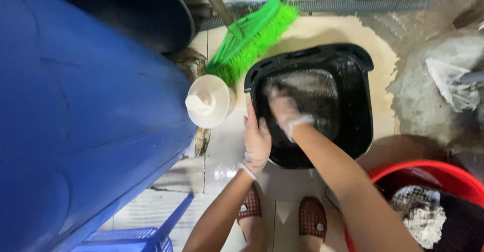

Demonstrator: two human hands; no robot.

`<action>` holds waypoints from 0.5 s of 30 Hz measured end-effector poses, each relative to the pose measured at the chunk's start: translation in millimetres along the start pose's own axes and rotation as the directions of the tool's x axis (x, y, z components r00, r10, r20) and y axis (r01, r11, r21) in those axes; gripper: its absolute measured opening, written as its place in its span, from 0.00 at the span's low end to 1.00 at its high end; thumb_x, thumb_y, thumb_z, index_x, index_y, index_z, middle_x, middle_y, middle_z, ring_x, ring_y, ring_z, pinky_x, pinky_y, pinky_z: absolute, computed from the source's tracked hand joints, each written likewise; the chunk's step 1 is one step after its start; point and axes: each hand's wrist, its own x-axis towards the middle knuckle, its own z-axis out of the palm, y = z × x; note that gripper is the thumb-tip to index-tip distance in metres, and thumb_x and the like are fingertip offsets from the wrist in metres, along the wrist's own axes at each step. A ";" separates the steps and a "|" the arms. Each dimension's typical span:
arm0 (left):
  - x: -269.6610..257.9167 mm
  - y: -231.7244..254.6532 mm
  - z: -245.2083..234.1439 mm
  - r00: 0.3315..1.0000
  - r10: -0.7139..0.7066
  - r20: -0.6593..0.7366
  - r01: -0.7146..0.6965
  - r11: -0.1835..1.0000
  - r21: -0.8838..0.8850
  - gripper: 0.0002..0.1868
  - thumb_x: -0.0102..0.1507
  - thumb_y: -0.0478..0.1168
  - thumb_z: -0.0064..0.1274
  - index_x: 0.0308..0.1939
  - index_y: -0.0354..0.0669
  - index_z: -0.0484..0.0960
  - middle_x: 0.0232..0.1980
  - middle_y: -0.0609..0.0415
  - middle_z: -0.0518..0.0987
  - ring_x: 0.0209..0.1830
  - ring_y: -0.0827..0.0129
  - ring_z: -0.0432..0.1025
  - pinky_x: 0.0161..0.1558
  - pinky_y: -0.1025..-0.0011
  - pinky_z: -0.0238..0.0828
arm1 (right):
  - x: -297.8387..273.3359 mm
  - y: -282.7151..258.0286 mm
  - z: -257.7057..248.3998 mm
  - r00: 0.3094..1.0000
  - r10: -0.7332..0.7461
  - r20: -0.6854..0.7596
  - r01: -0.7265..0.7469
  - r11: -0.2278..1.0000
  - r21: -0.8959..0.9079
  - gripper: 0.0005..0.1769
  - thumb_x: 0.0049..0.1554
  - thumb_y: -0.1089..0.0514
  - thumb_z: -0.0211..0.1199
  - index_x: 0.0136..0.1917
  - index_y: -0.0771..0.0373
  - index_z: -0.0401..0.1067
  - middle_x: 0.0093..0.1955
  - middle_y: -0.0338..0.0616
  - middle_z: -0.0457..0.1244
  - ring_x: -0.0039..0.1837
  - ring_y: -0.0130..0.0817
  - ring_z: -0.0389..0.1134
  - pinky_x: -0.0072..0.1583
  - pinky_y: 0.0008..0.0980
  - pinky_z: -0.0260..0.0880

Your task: The person scrubs the interior of a black rectangular appliance part with a soapy sponge, rinses it by pouring water from a bucket, and continues scrubbing. The part is handled repeatedly with gloved hands in a tiled utility area.

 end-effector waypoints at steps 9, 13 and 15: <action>-2.0 -1.7 -6.1 0.999 -0.027 0.018 0.027 1.000 0.008 0.37 0.67 0.29 0.46 0.80 0.43 0.53 0.62 0.32 0.76 0.59 0.34 0.71 0.76 0.52 0.56 | -8.7 0.2 15.9 1.000 0.016 -0.020 -0.015 0.999 0.047 0.25 0.58 0.65 0.47 0.69 0.64 0.63 0.52 0.69 0.65 0.42 0.59 0.74 0.37 0.51 0.76; 1.3 1.8 -4.9 0.999 0.041 0.015 -0.041 0.999 0.022 0.37 0.66 0.28 0.46 0.79 0.42 0.54 0.67 0.32 0.74 0.62 0.35 0.71 0.73 0.50 0.53 | 23.1 3.3 27.3 0.997 0.041 0.058 -0.032 0.987 -0.156 0.18 0.66 0.65 0.45 0.68 0.71 0.63 0.50 0.68 0.67 0.44 0.52 0.76 0.38 0.52 0.76; 8.7 3.8 -1.3 0.998 0.065 -0.009 -0.065 0.998 -0.018 0.37 0.66 0.28 0.45 0.79 0.42 0.54 0.67 0.32 0.74 0.64 0.36 0.71 0.74 0.49 0.52 | 15.6 8.9 32.4 0.997 0.055 0.054 -0.055 0.998 -0.004 0.18 0.67 0.62 0.44 0.67 0.69 0.63 0.48 0.65 0.68 0.45 0.53 0.75 0.41 0.54 0.75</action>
